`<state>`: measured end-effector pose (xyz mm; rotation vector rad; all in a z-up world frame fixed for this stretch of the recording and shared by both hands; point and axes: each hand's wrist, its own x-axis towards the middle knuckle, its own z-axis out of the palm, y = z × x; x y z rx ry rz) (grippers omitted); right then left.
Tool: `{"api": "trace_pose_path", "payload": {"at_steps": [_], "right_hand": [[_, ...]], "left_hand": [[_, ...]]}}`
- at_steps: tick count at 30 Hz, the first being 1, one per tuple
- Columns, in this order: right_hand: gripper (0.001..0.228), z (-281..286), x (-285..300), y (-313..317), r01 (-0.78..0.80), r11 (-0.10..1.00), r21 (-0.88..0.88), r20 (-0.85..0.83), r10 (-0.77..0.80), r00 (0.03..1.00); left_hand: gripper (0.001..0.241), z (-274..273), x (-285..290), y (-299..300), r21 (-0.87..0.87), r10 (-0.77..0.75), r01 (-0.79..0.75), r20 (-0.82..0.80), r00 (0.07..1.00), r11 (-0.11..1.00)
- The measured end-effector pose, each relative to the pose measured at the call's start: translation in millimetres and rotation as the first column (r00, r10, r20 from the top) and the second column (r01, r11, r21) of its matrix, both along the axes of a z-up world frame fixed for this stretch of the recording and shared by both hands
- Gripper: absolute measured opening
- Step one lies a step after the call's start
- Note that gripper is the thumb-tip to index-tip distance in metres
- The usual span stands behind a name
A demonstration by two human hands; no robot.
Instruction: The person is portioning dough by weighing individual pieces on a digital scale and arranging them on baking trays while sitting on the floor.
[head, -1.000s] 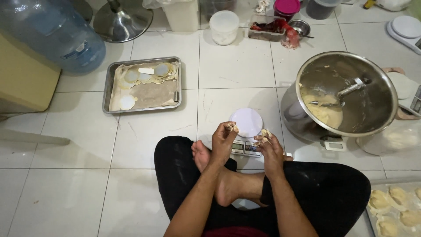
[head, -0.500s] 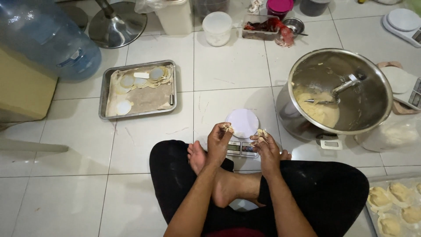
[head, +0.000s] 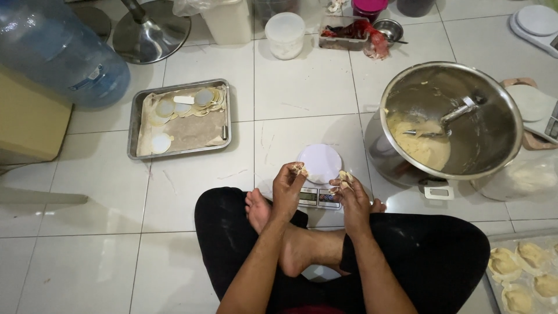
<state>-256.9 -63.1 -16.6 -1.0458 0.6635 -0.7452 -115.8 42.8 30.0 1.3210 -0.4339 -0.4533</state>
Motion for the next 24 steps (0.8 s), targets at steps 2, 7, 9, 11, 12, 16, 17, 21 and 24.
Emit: {"api": "trace_pose_path", "payload": {"at_steps": [2,7,9,11,12,16,17,21,24], "right_hand": [[0.039,-1,0,0,0.001,1.000,-0.002,0.004,-0.001,1.000],[0.039,1,1,0,-0.004,1.000,0.003,0.029,0.004,1.000],[0.038,-3,2,-2,-0.001,1.000,0.004,0.037,0.001,0.999],[0.038,-4,-1,-2,0.006,1.000,0.004,0.042,-0.006,0.999],[0.038,-3,-2,-1,0.016,1.000,-0.012,0.032,-0.016,0.999],[0.041,33,-26,11,0.050,0.997,-0.050,0.013,-0.050,0.999],[0.041,39,-38,14,0.054,0.997,-0.056,0.014,-0.054,0.998],[0.047,46,-94,26,0.029,0.999,0.017,0.205,-0.032,0.978],[0.052,42,-149,34,0.088,0.993,0.078,0.229,-0.104,0.968]], "left_hand": [[0.022,0,0,-1,-0.009,0.006,-0.006,-0.003,1.000,1.000],[0.022,-6,2,-3,0.008,-0.007,0.006,0.010,1.000,1.000],[0.022,-6,3,-3,0.007,-0.008,0.008,0.001,1.000,1.000],[0.022,-7,2,-3,0.005,-0.013,0.013,-0.010,1.000,1.000],[0.022,-7,2,-4,0.021,-0.015,0.015,-0.004,1.000,1.000],[0.021,-3,-2,-5,0.002,-0.067,0.067,-0.006,0.998,0.998],[0.021,1,-4,-4,-0.003,-0.071,0.071,-0.004,0.997,0.997],[0.025,11,-18,-1,0.021,-0.194,0.194,-0.024,0.981,0.981],[0.025,4,-38,-2,-0.047,-0.261,0.257,-0.096,0.961,0.965]]}}
